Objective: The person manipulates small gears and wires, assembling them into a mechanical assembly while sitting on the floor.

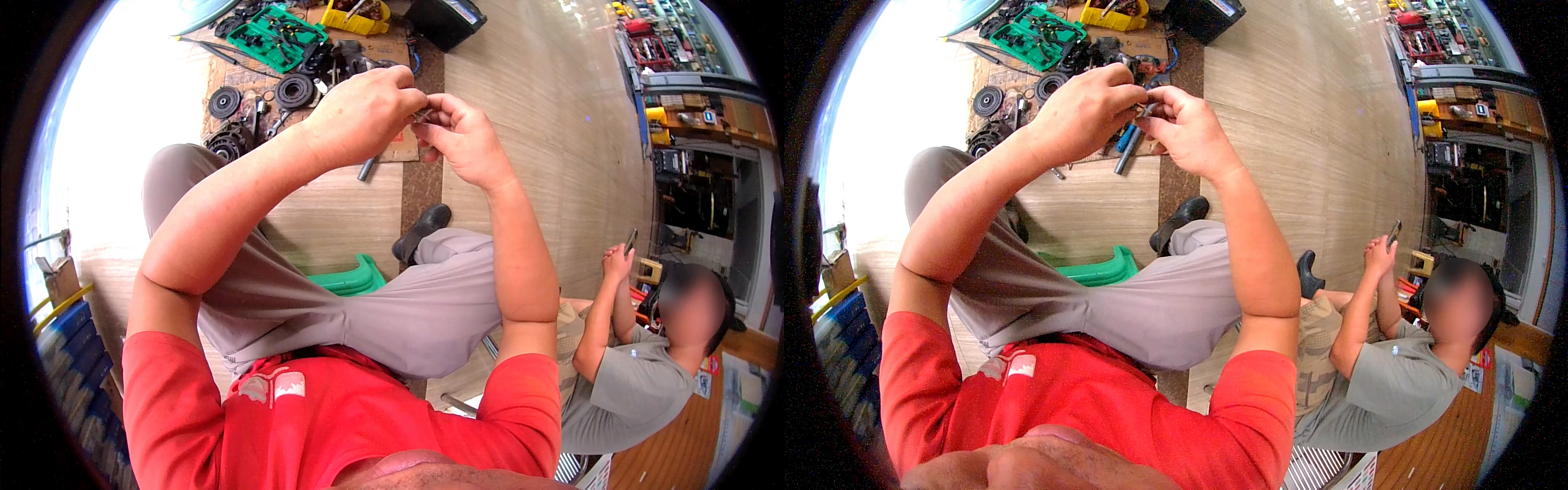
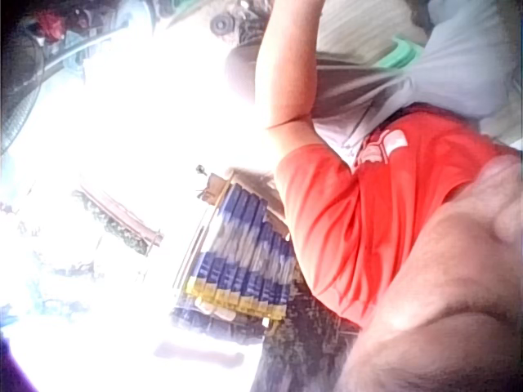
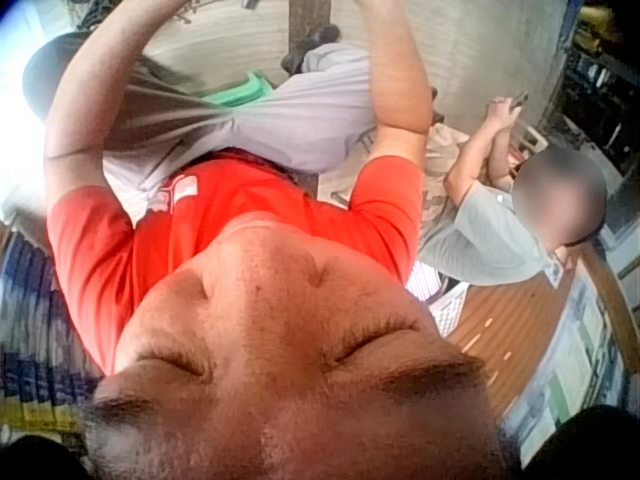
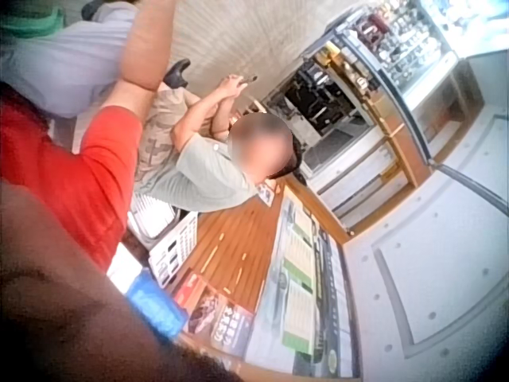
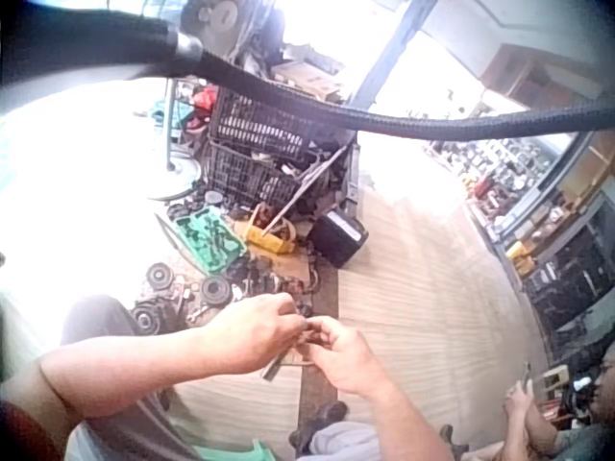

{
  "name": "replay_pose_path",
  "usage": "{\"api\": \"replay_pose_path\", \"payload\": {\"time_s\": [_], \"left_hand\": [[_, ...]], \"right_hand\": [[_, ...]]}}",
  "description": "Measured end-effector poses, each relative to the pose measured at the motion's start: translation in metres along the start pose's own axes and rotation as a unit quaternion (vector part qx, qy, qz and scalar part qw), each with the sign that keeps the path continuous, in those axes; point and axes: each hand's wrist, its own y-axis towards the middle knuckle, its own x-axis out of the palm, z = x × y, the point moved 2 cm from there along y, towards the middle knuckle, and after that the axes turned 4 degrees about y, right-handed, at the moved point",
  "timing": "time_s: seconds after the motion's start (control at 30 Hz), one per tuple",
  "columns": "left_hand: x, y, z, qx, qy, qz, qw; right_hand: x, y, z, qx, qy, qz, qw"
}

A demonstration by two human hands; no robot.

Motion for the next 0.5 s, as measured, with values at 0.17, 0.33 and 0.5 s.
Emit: {"api": "replay_pose_path", "payload": {"time_s": [0.17, 0.33, 0.5], "left_hand": [[-0.0009, -0.0021, -0.0040, 0.009, 0.016, 0.009, 1.000], [-0.0030, -0.0014, -0.0030, 0.012, 0.016, 0.010, 1.000], [-0.0053, -0.0008, -0.0047, 0.009, 0.027, 0.024, 0.999]], "right_hand": [[0.0004, 0.0014, -0.0004, -0.020, -0.063, 0.018, 0.998], [-0.0005, 0.0015, 0.0040, -0.065, -0.094, 0.029, 0.993], [-0.0016, 0.0007, 0.0018, -0.129, -0.191, 0.050, 0.972]]}}
